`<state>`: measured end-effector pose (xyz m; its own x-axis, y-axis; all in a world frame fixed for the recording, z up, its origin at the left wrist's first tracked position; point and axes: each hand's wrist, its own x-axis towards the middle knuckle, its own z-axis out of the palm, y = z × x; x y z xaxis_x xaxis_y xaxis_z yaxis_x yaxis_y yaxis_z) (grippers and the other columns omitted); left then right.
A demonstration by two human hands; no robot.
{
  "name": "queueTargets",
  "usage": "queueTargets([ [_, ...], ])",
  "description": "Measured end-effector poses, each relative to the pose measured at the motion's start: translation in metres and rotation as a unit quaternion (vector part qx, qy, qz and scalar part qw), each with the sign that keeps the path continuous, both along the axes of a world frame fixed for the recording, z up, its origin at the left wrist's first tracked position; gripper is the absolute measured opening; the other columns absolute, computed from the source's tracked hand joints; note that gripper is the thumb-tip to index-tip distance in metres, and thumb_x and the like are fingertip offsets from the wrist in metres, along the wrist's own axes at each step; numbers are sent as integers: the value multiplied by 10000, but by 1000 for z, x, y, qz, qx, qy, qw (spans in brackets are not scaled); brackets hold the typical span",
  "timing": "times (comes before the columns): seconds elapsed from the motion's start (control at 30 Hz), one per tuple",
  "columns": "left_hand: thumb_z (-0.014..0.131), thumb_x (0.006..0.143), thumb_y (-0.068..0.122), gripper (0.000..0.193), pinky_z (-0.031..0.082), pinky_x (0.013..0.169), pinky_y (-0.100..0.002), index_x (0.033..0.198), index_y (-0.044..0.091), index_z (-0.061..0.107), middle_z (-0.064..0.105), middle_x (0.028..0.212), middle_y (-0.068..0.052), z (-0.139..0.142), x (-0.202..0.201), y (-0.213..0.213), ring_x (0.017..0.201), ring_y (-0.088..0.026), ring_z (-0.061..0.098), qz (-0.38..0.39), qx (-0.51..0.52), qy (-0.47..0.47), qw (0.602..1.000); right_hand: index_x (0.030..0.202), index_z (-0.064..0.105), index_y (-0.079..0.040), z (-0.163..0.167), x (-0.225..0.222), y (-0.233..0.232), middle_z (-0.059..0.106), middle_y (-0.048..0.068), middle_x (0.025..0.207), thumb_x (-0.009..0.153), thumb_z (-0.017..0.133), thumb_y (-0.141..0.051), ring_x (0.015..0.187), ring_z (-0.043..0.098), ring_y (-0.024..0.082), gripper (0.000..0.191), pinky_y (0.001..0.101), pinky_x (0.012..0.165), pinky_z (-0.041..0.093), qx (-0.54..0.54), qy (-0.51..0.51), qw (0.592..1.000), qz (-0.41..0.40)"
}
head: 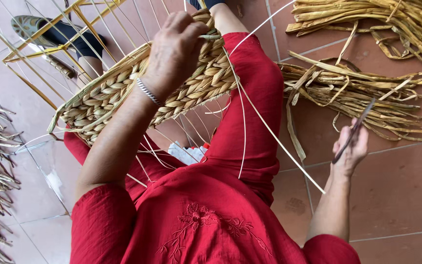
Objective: The person sits on a tiled floor weaving dried palm strands around a bamboo frame to form a basket body. They weave strands over and under the frame spokes, trim excess material with scissors, and continue braiding new strands to extend the woven section.
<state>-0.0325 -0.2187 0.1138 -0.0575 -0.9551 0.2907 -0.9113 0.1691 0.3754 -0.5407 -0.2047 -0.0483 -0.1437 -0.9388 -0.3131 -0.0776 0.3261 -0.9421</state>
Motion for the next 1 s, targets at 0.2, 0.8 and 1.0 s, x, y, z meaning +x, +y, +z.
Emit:
queueTargets([
  [0.2, 754, 866, 80, 199, 524, 810, -430, 1055, 69, 693, 620, 1101, -119, -10, -4, -23, 1057, -309, 605, -39, 5, -98, 994, 1454, 625, -28, 91, 102, -86, 555, 65, 1011, 980, 816, -499, 755, 534, 160, 695, 298, 670, 479, -321, 242, 852, 335],
  [0.8, 760, 790, 32, 106, 537, 615, -435, 862, 105, 786, 692, 728, -139, 2, 27, -56, 679, -304, 698, -108, 148, 11, 983, 1410, 644, -164, 122, 277, -140, 523, 54, 969, 879, 865, -557, 936, 554, 242, 696, 421, 822, 405, -567, 352, 585, 461],
  [1.0, 764, 766, 50, 128, 552, 588, -431, 868, 119, 801, 720, 742, -124, -5, 23, -66, 673, -286, 713, -76, 185, 7, 980, 1400, 640, -98, 119, 283, -136, 540, 43, 881, 942, 832, -590, 769, 578, 206, 699, 391, 708, 418, -566, 350, 576, 476],
])
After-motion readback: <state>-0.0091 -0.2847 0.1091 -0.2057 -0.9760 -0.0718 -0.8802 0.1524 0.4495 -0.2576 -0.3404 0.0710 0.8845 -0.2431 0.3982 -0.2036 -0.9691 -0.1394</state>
